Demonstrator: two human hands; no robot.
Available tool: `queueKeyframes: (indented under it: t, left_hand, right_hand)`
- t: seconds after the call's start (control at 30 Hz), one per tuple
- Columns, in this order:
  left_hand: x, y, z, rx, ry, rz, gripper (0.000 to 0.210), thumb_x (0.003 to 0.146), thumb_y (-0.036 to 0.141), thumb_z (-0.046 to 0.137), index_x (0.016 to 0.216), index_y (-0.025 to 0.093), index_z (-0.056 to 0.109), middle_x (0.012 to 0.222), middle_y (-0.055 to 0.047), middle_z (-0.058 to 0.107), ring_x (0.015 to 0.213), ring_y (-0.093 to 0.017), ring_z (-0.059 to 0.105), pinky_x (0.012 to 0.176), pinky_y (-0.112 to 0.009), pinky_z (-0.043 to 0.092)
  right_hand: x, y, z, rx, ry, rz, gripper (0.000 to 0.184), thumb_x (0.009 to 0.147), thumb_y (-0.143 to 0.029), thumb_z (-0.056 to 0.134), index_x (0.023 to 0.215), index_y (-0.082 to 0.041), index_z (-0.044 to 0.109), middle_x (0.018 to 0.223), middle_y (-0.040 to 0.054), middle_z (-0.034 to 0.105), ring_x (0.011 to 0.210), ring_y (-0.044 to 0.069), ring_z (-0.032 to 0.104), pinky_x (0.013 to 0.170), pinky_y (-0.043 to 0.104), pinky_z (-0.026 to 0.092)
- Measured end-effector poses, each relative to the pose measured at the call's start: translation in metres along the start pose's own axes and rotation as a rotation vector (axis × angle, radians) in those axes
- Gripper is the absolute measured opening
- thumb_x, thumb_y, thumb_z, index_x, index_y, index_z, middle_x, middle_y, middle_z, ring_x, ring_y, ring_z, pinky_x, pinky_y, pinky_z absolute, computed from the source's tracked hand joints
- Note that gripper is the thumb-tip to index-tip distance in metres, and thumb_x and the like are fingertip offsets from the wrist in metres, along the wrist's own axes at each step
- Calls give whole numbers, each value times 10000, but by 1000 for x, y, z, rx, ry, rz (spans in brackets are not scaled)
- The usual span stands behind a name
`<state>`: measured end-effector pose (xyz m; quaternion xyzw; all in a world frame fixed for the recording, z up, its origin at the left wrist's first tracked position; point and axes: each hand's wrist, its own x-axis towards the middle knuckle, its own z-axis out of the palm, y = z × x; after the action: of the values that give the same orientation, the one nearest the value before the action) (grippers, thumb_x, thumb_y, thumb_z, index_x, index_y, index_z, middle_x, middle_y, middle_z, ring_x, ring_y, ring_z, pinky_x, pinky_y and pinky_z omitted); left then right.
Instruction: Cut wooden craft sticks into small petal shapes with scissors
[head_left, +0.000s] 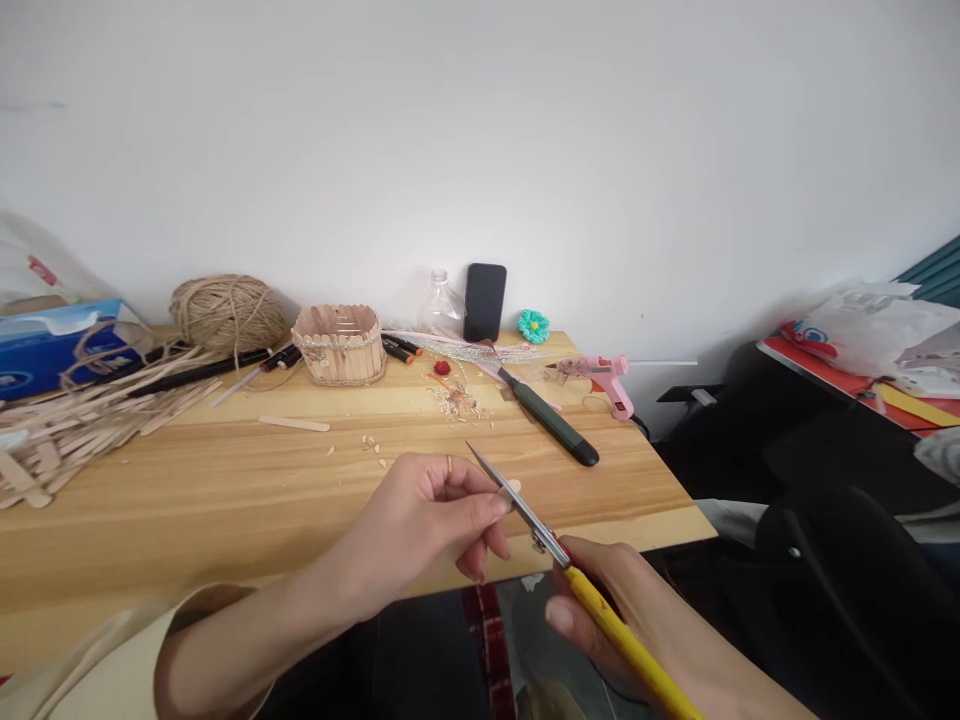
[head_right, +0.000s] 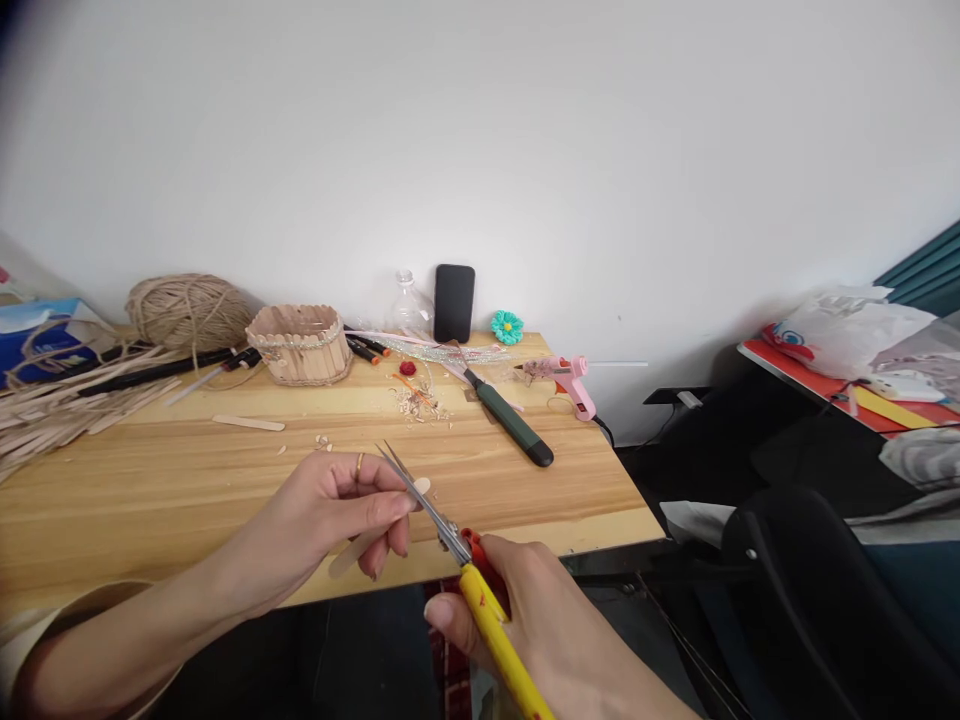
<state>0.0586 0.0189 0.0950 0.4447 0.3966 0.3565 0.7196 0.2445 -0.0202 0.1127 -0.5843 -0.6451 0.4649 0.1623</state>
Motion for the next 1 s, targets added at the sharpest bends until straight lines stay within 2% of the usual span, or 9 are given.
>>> queueKeyframes:
  t: [0.07, 0.13, 0.3, 0.4, 0.53, 0.63, 0.8, 0.9, 1.0]
  left_hand:
    - [5, -2, -4, -15, -5, -20, 133, 724, 217, 643, 640, 117, 618, 533, 9, 637, 414, -58, 515, 438, -172, 443]
    - [11, -5, -9, -22, -19, -37, 136, 728, 220, 641, 640, 116, 627, 540, 7, 641, 421, -58, 519, 451, -176, 453]
    - [22, -13, -21, -52, -41, -124, 152, 735, 239, 635, 635, 125, 629, 555, 4, 656, 423, -58, 527, 450, -171, 439]
    - [27, -18, -27, -52, -75, -179, 180, 743, 258, 626, 620, 126, 620, 552, 4, 655, 424, -62, 538, 451, -174, 431]
    - [34, -24, -31, -84, -89, -251, 191, 735, 281, 636, 630, 122, 618, 561, -5, 662, 423, -66, 544, 449, -180, 422]
    - [40, -26, -34, -152, -58, -318, 196, 702, 300, 674, 637, 127, 608, 546, 1, 658, 410, -63, 531, 434, -176, 406]
    - [45, -31, -40, -243, 4, -410, 217, 679, 313, 716, 644, 136, 595, 541, 17, 648, 425, -52, 515, 437, -162, 389]
    - [46, -33, -44, -243, 44, -448, 231, 672, 322, 725, 642, 133, 596, 540, 20, 640, 427, -53, 510, 441, -169, 384]
    - [47, -36, -48, -240, 65, -467, 234, 675, 321, 721, 631, 130, 593, 553, 17, 642, 439, -59, 519, 459, -181, 388]
  right_hand:
    - [6, 2, 1, -35, -42, 31, 441, 704, -608, 577, 605, -196, 455, 592, -38, 351, 572, 131, 307, 500, 230, 280]
    - [11, 2, 2, -60, -82, 49, 456, 734, -628, 532, 637, -186, 479, 608, -35, 359, 578, 129, 306, 506, 233, 282]
    - [18, -4, -2, -95, -131, 56, 506, 763, -655, 476, 743, -164, 595, 705, 22, 528, 661, 184, 471, 593, 267, 402]
    - [25, -5, -5, -118, -165, 36, 507, 777, -658, 446, 825, -185, 623, 761, 39, 567, 719, 216, 511, 627, 286, 428]
    - [40, 3, -4, -23, -315, -1, 545, 801, -659, 401, 879, -165, 618, 701, 26, 555, 641, 189, 502, 648, 300, 435]
    - [51, 12, 0, 80, -332, -21, 541, 795, -661, 416, 895, -167, 611, 653, 8, 540, 638, 190, 518, 685, 309, 434]
    - [61, 21, 6, 83, -300, 138, 481, 778, -631, 490, 683, -174, 605, 582, -8, 499, 622, 176, 506, 615, 264, 420]
    - [66, 19, 7, 120, -272, 198, 499, 755, -663, 495, 709, -185, 631, 598, -4, 532, 607, 166, 500, 576, 243, 405]
    - [70, 10, 4, 118, -335, 251, 473, 753, -645, 511, 708, -190, 632, 583, -5, 535, 570, 157, 481, 541, 239, 387]
